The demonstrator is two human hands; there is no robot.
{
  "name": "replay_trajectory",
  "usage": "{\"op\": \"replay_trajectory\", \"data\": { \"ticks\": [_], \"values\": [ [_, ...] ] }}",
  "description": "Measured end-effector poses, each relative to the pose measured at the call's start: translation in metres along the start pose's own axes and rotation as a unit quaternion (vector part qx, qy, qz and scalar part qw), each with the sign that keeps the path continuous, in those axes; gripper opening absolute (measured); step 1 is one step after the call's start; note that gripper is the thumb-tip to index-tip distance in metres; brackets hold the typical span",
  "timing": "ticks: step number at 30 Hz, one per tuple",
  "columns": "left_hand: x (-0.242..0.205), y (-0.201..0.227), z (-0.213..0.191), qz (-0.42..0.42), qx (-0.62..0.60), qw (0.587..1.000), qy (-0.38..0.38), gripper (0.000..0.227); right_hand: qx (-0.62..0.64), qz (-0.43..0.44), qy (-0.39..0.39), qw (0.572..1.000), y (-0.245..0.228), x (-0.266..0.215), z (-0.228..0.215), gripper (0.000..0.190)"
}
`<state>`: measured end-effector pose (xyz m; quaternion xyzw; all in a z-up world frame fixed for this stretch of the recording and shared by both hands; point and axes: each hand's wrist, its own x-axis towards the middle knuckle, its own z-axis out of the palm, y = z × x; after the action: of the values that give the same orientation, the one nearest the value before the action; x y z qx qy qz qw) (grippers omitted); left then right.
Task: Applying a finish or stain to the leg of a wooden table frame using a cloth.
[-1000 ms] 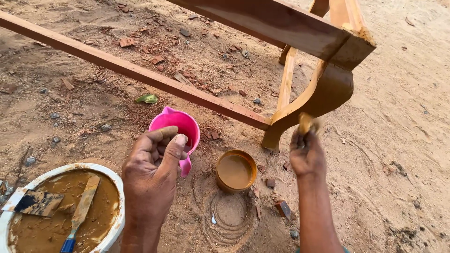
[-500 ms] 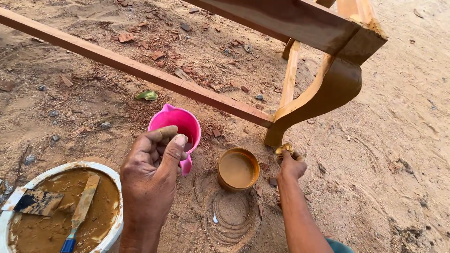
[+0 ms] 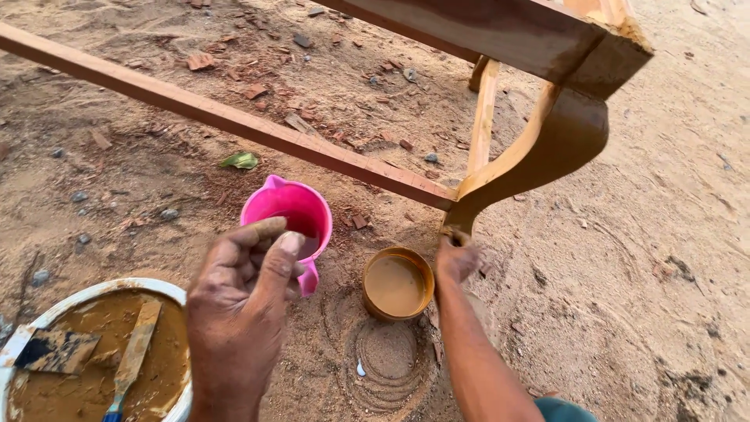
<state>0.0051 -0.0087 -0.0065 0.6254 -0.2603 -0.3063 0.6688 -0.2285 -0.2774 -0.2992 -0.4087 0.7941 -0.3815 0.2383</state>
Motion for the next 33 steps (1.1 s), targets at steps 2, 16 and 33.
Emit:
{"op": "replay_trajectory", "data": {
  "ticks": [2,16,33],
  "values": [
    [-0.001,0.000,-0.001,0.004,0.034,0.999,0.005,0.027,-0.006,-0.027,-0.009,1.000,0.002,-0.001,0.004,0.029],
    [-0.003,-0.008,0.008,0.020,-0.008,1.000,-0.019,0.030,0.237,0.050,0.049,0.969,0.000,0.011,-0.086,0.031],
    [-0.001,-0.004,0.008,-0.004,0.046,0.999,0.016,0.030,0.055,-0.023,-0.079,0.995,-0.005,-0.017,-0.020,0.032]
  ]
}}
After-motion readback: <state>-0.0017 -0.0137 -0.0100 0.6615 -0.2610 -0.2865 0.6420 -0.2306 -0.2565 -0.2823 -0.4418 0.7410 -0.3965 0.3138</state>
